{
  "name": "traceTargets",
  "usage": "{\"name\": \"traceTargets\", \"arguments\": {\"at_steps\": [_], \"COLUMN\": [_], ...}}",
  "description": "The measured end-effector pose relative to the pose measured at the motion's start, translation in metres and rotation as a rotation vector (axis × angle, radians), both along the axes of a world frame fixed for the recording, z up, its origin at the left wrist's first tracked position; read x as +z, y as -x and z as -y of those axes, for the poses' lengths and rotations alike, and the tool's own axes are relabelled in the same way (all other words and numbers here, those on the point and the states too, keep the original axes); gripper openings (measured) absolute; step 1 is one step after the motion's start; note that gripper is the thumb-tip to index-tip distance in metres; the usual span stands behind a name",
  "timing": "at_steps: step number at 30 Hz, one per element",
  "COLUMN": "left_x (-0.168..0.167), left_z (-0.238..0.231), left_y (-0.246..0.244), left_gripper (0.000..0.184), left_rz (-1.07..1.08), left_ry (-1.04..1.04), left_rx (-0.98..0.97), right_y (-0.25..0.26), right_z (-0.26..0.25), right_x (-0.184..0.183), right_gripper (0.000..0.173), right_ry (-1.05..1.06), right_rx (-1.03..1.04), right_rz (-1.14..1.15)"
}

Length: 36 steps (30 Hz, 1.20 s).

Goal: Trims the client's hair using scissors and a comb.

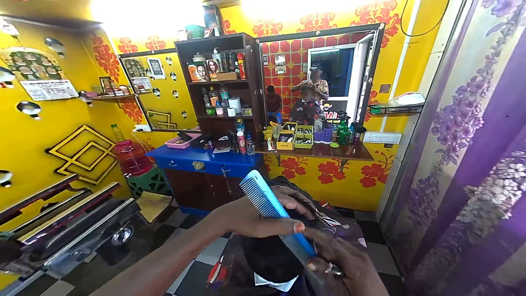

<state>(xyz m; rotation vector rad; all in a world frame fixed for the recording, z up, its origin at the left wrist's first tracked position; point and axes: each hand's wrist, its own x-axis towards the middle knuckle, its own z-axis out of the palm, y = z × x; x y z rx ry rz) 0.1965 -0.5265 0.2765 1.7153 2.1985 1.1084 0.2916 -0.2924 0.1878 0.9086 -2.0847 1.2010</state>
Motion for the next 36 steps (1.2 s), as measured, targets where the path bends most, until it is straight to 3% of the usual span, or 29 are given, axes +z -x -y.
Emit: {"name": "traceTargets", "arguments": {"at_steps": [3,5,6,8,12,14,16,18,22,29,36], "left_x": [0.003,0.006,0.007,0.007,0.006,0.008,0.009,0.010,0.009,0.011,0.011], "left_z": [0.000,0.000,0.000,0.000,0.000,-0.001,-0.002,-0.002,-0.003,-0.002,-0.002], "left_y": [0.001,0.001,0.001,0.003,0.008,0.009,0.008,0.008,0.010,0.007,0.003], "left_gripper": [0.041,0.039,0.037,0.037,0.036,0.034,0.034,0.034,0.033,0.031,0.034], "left_rz": [0.005,0.017,0.022,0.028,0.010,0.006,0.005,0.014,0.018,0.010,-0.005], "left_ry": [0.024,0.048,0.049,0.039,0.034,0.042,0.048,0.050,0.050,0.070,0.091], "left_rx": [-0.008,-0.021,-0.020,-0.019,-0.005,0.012,0.019,0.022,0.014,0.019,0.038], "right_y": [0.004,0.015,0.022,0.038,0.043,0.038,0.033,0.031,0.033,0.038,0.037], "right_z": [-0.022,-0.045,-0.060,-0.088,-0.098,-0.091,-0.083,-0.076,-0.066,-0.055,-0.064], "right_x": [0.002,-0.003,-0.005,-0.009,-0.003,0.004,0.007,0.014,0.027,0.045,0.057], "right_gripper": [0.047,0.059,0.061,0.060,0.066,0.046,0.034,0.041,0.056,0.047,0.036], "right_ry": [-0.113,-0.238,-0.309,-0.372,-0.207,-0.189,-0.297,-0.450,-0.589,-0.607,-0.738], "right_rx": [-0.343,-0.491,-0.469,-0.214,0.402,0.387,0.207,0.097,0.072,0.047,-0.104], "right_rz": [0.026,0.217,0.387,0.739,1.021,0.938,0.756,0.641,0.677,0.598,0.604]}}
